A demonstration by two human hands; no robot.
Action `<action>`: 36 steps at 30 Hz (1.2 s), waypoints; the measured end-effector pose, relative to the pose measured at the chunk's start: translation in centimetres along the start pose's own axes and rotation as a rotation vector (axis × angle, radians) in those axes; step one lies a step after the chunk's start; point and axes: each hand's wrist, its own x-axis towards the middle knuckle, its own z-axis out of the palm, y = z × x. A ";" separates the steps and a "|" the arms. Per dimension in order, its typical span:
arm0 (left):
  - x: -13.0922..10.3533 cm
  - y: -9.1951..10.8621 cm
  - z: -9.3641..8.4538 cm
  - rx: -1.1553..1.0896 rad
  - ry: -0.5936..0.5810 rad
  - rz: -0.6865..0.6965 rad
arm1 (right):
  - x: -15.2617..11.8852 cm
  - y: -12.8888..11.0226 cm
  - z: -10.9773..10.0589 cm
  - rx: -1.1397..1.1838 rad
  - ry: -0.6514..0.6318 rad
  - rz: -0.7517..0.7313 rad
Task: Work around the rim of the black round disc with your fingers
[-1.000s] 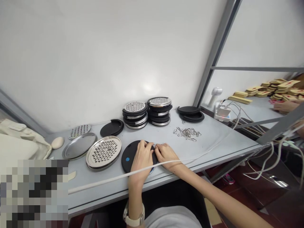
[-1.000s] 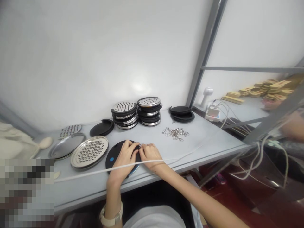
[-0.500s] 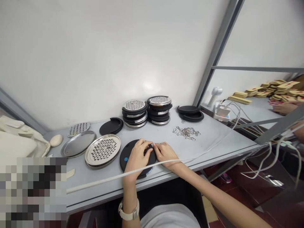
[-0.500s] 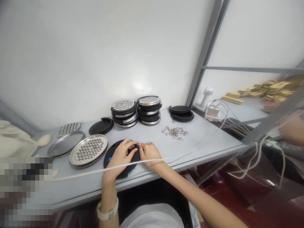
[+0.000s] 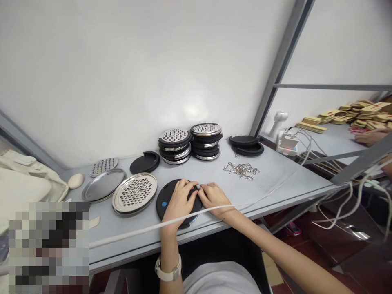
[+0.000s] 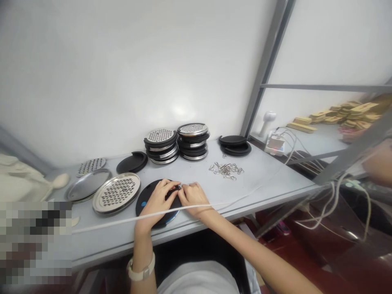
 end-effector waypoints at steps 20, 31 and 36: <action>0.0 0.0 0.0 0.027 -0.009 0.003 | -0.1 -0.4 -0.8 -0.002 -0.046 -0.005; 0.0 0.4 -0.2 0.008 -0.026 -0.006 | 0.0 -0.2 -0.4 -0.025 -0.032 -0.011; 0.0 0.3 -0.2 -0.001 -0.024 -0.010 | 0.0 -0.1 -0.1 0.014 0.006 0.016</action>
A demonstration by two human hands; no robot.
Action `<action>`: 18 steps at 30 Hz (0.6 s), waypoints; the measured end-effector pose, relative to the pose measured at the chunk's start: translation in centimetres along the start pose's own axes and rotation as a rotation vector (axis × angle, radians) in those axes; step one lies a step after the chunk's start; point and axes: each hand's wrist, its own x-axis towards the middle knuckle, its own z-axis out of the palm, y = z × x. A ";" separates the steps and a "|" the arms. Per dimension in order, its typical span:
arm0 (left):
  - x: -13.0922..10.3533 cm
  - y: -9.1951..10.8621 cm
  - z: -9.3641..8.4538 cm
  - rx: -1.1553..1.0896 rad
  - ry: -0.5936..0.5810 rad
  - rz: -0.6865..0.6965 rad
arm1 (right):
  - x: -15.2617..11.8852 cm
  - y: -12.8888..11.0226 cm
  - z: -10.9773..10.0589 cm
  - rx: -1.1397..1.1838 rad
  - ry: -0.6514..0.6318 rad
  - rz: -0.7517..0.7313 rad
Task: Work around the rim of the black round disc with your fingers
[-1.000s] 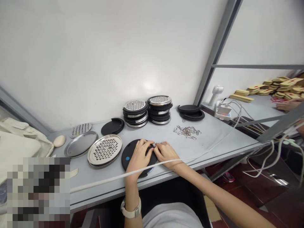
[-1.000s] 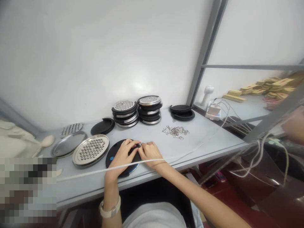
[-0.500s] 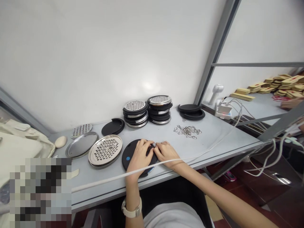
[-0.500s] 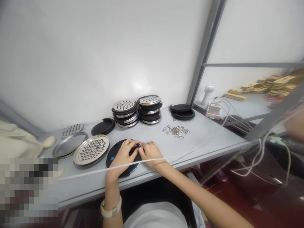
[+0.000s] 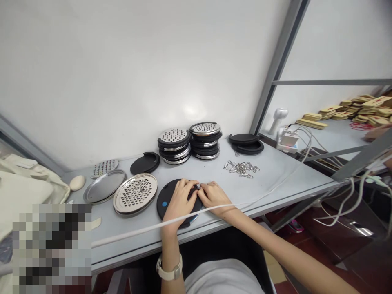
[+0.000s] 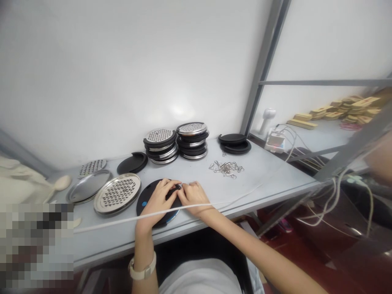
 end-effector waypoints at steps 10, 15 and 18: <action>0.0 -0.2 0.1 -0.003 -0.006 0.019 | 0.0 -0.1 -0.1 0.001 -0.003 0.005; 0.0 -0.5 0.2 -0.005 0.004 0.015 | 0.0 0.0 0.1 0.009 0.007 -0.005; 0.1 -0.6 0.2 0.002 0.003 0.017 | 0.1 0.1 0.3 0.003 0.019 -0.007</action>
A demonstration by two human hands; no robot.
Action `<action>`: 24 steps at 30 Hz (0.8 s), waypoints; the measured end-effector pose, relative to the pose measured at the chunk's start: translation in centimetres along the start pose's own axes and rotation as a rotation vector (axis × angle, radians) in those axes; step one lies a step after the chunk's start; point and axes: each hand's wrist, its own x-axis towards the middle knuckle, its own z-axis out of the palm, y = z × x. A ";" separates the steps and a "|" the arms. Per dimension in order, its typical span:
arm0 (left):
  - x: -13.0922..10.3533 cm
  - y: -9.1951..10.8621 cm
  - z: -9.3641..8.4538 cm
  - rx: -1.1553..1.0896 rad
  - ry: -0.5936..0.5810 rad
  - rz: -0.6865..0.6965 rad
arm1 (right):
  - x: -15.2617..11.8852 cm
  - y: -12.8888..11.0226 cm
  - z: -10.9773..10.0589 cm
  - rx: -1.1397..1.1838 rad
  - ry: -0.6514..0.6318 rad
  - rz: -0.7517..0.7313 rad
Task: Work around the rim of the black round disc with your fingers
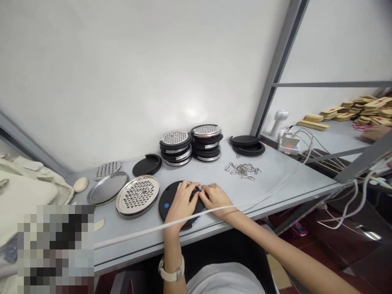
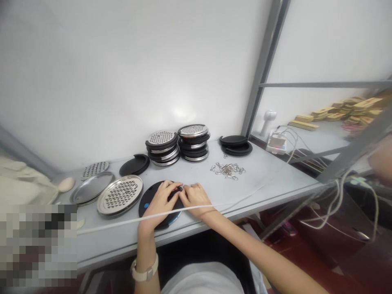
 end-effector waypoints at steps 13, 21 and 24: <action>-0.1 -0.1 0.1 -0.006 0.008 -0.003 | 0.0 0.0 0.2 0.036 0.012 0.006; 0.0 0.2 0.0 -0.036 0.030 0.018 | 0.0 0.1 0.2 0.058 0.016 0.012; 0.1 0.3 0.0 -0.045 0.032 0.027 | 0.0 0.0 0.1 0.055 0.016 0.018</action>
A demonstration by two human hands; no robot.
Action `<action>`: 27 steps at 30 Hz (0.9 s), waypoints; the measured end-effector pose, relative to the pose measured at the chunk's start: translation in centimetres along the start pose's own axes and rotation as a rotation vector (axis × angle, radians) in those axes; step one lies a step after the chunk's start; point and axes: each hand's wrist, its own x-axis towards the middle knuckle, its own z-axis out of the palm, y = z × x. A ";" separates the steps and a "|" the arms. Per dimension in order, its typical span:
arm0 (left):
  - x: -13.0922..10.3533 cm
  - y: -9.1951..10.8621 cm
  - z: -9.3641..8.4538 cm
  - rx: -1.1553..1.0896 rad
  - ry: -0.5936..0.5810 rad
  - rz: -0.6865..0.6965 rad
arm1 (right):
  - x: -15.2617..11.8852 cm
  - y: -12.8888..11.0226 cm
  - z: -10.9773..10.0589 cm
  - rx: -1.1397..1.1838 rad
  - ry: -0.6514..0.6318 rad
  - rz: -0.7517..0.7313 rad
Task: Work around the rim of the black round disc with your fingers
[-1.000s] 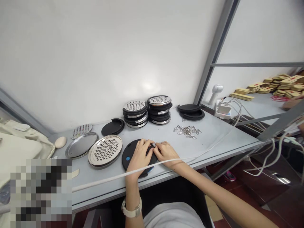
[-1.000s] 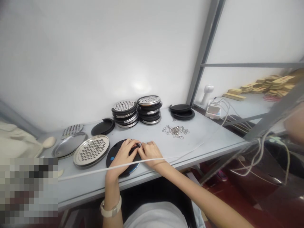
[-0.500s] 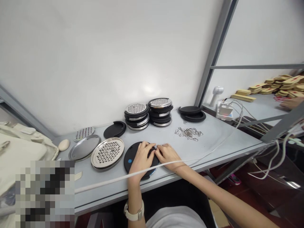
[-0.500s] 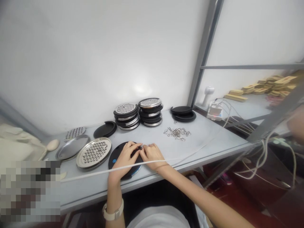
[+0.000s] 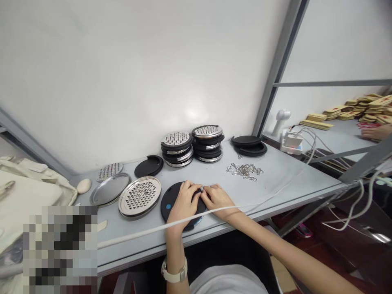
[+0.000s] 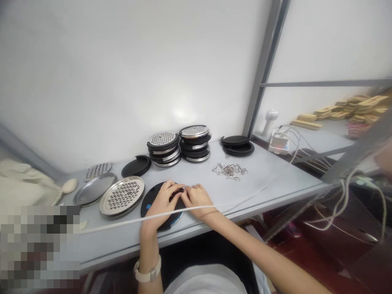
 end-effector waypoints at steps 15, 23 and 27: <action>0.2 0.2 -0.2 0.003 -0.002 0.033 | 0.0 -0.2 -0.3 0.046 0.016 0.021; 0.2 0.2 -0.1 0.000 -0.001 0.033 | 0.0 -0.2 -0.5 0.156 0.048 0.057; 0.2 0.4 -0.2 0.005 -0.004 0.035 | -0.1 0.0 -0.3 0.206 0.066 0.083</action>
